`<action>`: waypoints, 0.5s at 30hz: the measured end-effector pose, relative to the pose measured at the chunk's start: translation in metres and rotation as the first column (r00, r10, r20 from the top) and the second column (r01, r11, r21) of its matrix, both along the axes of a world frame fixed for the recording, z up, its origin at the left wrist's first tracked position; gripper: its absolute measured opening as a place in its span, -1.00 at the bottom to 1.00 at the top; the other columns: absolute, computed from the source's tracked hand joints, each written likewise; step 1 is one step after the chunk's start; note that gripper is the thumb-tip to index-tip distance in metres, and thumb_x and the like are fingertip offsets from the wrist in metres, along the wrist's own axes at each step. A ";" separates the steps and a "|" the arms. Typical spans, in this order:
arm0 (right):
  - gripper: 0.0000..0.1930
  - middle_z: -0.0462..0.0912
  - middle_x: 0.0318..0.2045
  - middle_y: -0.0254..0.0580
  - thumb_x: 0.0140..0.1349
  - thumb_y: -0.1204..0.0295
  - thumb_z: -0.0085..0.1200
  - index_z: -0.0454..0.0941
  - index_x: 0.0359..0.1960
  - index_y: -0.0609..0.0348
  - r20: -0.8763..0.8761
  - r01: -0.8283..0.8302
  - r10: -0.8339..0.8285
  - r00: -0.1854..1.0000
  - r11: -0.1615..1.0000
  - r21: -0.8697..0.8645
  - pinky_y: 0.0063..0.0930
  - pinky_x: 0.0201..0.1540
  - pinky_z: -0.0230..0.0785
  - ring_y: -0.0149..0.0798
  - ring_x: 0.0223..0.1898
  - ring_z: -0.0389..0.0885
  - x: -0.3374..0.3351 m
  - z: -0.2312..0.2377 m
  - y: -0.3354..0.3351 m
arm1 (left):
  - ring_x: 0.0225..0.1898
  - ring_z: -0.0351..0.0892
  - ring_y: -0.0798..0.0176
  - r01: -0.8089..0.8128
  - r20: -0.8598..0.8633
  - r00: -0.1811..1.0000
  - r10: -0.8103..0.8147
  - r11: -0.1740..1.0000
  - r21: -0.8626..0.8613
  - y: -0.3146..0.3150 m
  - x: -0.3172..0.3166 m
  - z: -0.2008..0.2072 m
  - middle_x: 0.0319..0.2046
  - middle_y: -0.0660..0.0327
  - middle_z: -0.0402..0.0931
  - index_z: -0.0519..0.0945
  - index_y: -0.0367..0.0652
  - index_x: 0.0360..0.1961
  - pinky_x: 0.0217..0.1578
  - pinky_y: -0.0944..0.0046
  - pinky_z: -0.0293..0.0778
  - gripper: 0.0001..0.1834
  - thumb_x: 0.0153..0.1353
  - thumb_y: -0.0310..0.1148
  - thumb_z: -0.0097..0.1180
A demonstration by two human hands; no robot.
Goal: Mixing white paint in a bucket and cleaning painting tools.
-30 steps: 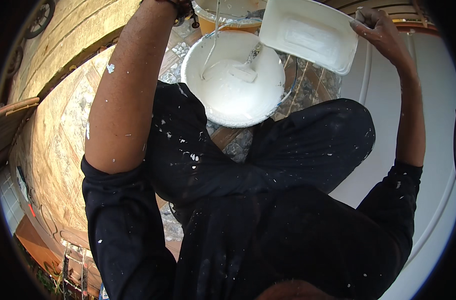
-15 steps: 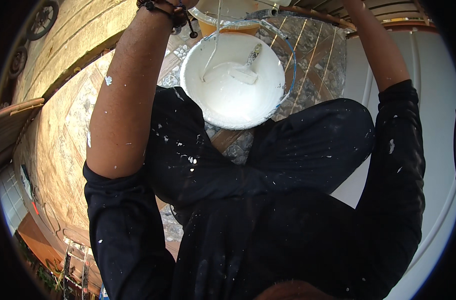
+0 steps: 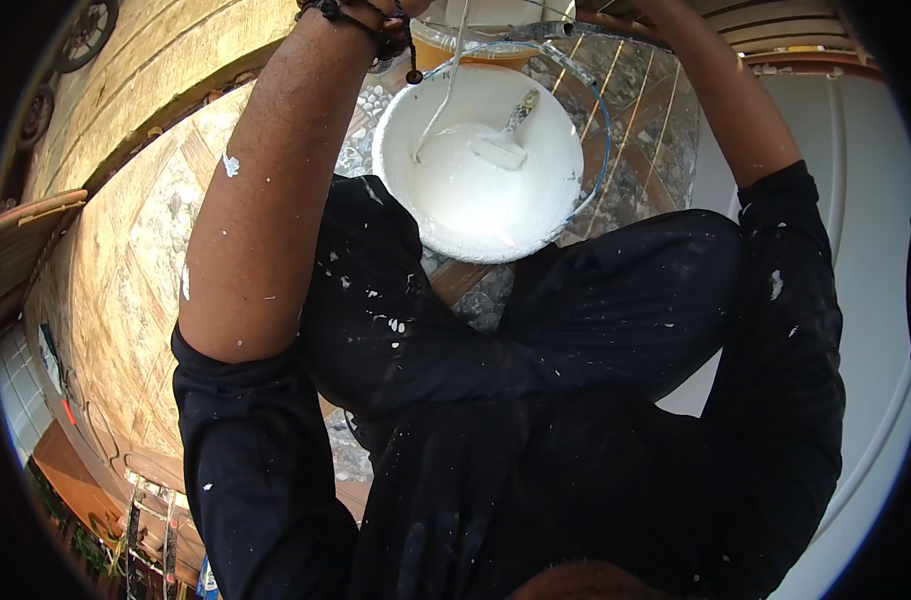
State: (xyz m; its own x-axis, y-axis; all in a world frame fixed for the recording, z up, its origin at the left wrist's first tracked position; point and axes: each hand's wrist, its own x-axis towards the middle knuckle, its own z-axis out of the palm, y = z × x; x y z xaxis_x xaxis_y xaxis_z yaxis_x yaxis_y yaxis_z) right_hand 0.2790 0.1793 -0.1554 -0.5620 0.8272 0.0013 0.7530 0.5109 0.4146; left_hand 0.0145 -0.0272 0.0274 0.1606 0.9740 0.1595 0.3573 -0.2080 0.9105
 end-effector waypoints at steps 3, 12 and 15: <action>-0.53 0.71 -0.19 0.24 0.25 0.06 0.11 0.72 -0.27 0.32 -0.207 0.213 -0.210 0.956 0.977 -0.008 0.05 -0.03 0.55 0.19 -0.13 0.71 -0.026 0.047 -0.052 | -0.47 0.72 0.17 -0.008 -0.068 0.998 0.009 1.000 0.009 0.004 -0.005 -0.003 -0.47 0.04 0.64 0.57 -0.34 -0.19 -0.42 0.17 0.59 -0.76 0.38 -0.32 0.07; -0.66 0.70 -0.40 0.01 0.26 0.16 0.27 0.69 -0.29 0.27 -0.027 0.133 -0.220 0.975 0.679 -0.722 -0.21 -0.16 0.59 -0.03 -0.33 0.72 -0.061 0.185 -0.236 | -0.28 0.62 -0.29 0.049 -0.268 0.959 0.092 0.877 0.477 0.028 0.012 -0.018 -0.40 -0.19 0.61 0.61 -0.32 -0.33 -0.27 -0.11 0.54 -0.75 0.24 -0.29 0.13; -0.77 0.66 -0.36 0.10 0.29 0.35 0.18 0.67 -0.34 0.33 -0.082 -0.204 0.201 0.976 0.719 -0.665 -0.16 -0.12 0.56 -0.02 -0.29 0.70 -0.090 0.100 -0.263 | -0.29 0.64 -0.27 0.004 -0.204 0.976 0.075 0.932 0.362 0.025 -0.001 -0.018 -0.41 -0.17 0.61 0.61 -0.31 -0.33 -0.26 -0.10 0.55 -0.78 0.24 -0.31 0.15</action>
